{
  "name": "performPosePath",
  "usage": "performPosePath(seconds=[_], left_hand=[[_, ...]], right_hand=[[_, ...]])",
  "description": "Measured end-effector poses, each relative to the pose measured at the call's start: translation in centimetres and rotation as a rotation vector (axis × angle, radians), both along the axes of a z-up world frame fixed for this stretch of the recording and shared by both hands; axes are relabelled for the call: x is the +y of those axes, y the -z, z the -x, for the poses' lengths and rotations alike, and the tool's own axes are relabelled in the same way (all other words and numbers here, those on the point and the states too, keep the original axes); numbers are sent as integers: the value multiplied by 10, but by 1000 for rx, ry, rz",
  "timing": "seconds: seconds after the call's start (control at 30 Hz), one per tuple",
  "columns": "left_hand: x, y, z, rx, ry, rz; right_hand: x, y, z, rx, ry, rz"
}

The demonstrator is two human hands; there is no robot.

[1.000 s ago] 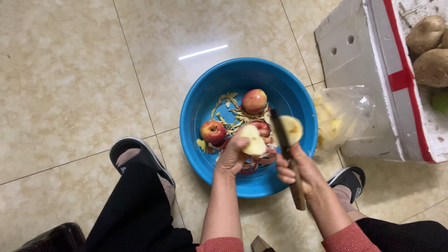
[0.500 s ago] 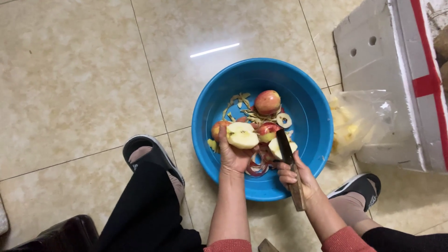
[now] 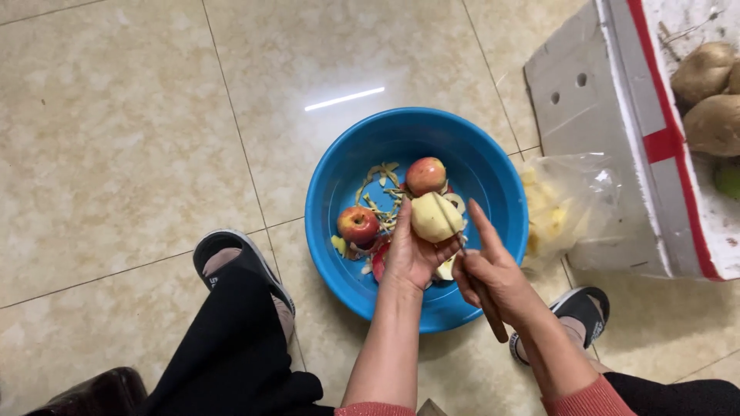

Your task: Peeling and slicing apples using a knife over a plastic bowl

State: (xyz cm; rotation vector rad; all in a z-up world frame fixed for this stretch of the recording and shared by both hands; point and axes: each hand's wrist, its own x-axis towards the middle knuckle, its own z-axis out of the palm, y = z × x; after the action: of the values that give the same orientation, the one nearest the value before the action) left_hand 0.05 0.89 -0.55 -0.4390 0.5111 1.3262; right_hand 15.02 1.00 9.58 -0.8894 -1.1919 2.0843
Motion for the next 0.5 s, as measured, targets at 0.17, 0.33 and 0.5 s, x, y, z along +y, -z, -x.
performPosePath(seconds=[0.17,0.33,0.5], left_hand=[[-4,-25,1,101,69,-23],[-11,-49,3,170,5,-65],[-21,-60,3,185,-16,-71]], right_hand=[[2,-1,-1,-32,13,-5],[-3,-7,-8,7,36,24],[-13,-20,-6,49,22,27]])
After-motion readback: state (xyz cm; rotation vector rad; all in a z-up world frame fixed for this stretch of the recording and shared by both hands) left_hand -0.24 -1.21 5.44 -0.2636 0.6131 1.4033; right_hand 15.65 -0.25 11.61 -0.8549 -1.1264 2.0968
